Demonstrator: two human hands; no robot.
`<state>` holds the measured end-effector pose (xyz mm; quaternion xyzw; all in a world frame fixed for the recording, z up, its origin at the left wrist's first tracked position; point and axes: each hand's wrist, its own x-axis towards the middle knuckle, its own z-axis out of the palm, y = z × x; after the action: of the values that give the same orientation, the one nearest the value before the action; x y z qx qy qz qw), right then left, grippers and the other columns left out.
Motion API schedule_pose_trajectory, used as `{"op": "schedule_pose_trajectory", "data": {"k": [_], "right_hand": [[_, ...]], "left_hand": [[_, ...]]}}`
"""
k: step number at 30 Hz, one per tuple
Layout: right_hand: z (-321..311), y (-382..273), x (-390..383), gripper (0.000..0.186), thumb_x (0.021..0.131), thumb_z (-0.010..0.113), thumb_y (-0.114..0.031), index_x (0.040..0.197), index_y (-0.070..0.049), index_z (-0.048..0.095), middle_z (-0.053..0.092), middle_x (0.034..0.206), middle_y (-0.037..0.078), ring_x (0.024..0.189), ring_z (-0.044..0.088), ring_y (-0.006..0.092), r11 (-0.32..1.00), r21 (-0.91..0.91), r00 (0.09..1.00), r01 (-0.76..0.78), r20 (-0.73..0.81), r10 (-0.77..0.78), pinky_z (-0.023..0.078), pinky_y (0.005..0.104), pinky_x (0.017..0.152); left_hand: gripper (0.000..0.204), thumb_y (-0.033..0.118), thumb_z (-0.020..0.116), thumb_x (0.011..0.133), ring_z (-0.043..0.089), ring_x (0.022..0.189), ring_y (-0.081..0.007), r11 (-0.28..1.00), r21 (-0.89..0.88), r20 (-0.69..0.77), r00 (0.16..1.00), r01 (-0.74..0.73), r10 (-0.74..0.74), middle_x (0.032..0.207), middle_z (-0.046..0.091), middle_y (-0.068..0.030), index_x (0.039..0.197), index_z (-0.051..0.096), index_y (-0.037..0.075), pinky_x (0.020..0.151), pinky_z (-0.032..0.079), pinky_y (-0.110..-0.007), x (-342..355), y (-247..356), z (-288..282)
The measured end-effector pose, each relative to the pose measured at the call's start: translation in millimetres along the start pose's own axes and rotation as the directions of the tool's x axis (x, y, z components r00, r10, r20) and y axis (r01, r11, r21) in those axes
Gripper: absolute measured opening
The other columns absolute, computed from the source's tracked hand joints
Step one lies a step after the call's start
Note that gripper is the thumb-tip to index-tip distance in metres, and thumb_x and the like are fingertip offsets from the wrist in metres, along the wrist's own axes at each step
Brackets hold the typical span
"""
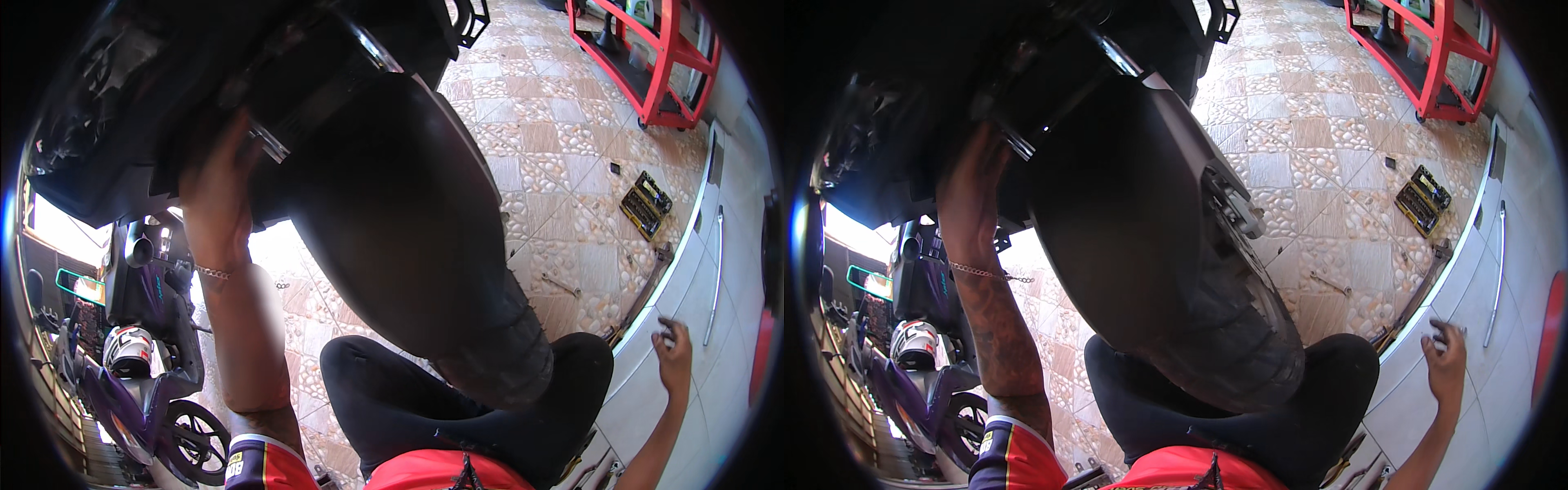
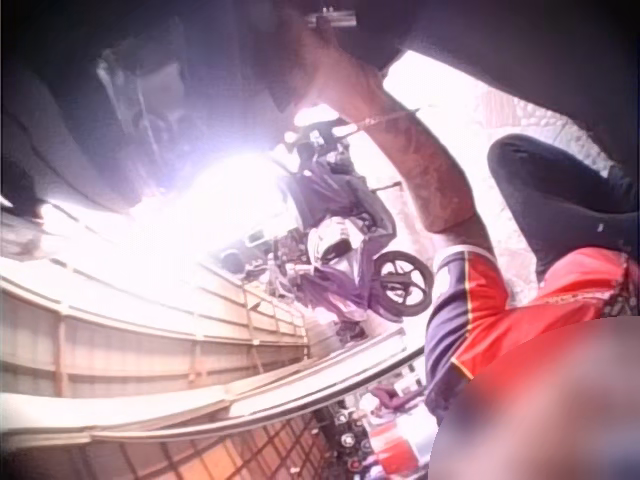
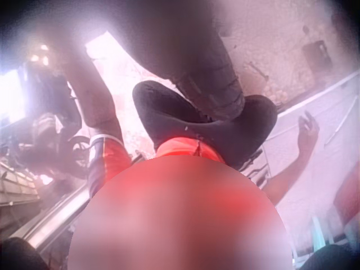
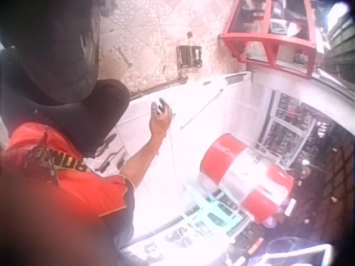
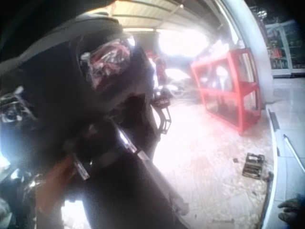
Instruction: The person sits on the floor and uses a wrench to tighten bolts under the rear section of a scooter. They repeatedly reach under the bodywork, adjust the tool, and reposition their hands to access fasteners near the rear wheel and exhaust area.
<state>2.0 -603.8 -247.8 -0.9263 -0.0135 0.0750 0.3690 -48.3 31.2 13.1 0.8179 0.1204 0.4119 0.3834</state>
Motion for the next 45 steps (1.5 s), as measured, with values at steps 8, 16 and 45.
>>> {"op": "schedule_pose_trajectory", "data": {"k": [8, 16, 45], "right_hand": [[18, 114, -81, 0.033, 0.089, 0.074, -0.006, 0.121, 0.0, 0.065, 0.064, 0.119, 0.015, 0.104, 0.063, 0.0311, 0.975, -0.142, 0.984, -0.169, 0.031, 0.175, 0.053, 0.0388, 0.09], [28, 130, -98, 0.035, 0.085, 0.074, -0.005, 0.118, 0.002, 0.065, 0.063, 0.117, 0.019, 0.11, 0.061, 0.0368, 0.974, -0.211, 0.996, -0.085, -0.035, 0.08, 0.05, 0.0421, 0.097], [-19, 182, -179, 0.028, 0.092, 0.071, -0.029, 0.106, -0.005, 0.072, 0.07, 0.105, 0.018, 0.102, 0.067, 0.0356, 0.796, -0.396, 0.887, -0.458, -0.137, 0.442, 0.054, 0.0462, 0.087]], "left_hand": [[0.032, 0.009, 0.072, 0.095, 0.062, 0.125, -0.0231, 0.996, -0.091, -0.19, 0.981, 0.019, -0.036, 0.134, 0.064, -0.0142, 0.126, 0.069, -0.001, 0.098, 0.056, -0.039, 13, 27, 22], [0.048, 0.008, 0.06, 0.099, 0.069, 0.107, -0.0253, 0.478, 0.852, 0.1, 0.961, -0.216, 0.256, 0.124, 0.07, -0.0145, 0.146, 0.058, 0.015, 0.088, 0.055, -0.036, 35, -23, -7], [0.057, 0.003, 0.047, 0.099, 0.059, 0.127, -0.0319, 0.424, 0.702, 0.382, 0.805, -0.572, 0.454, 0.145, 0.058, -0.0161, 0.154, 0.049, 0.018, 0.107, 0.046, -0.039, 141, -109, -67]]}}
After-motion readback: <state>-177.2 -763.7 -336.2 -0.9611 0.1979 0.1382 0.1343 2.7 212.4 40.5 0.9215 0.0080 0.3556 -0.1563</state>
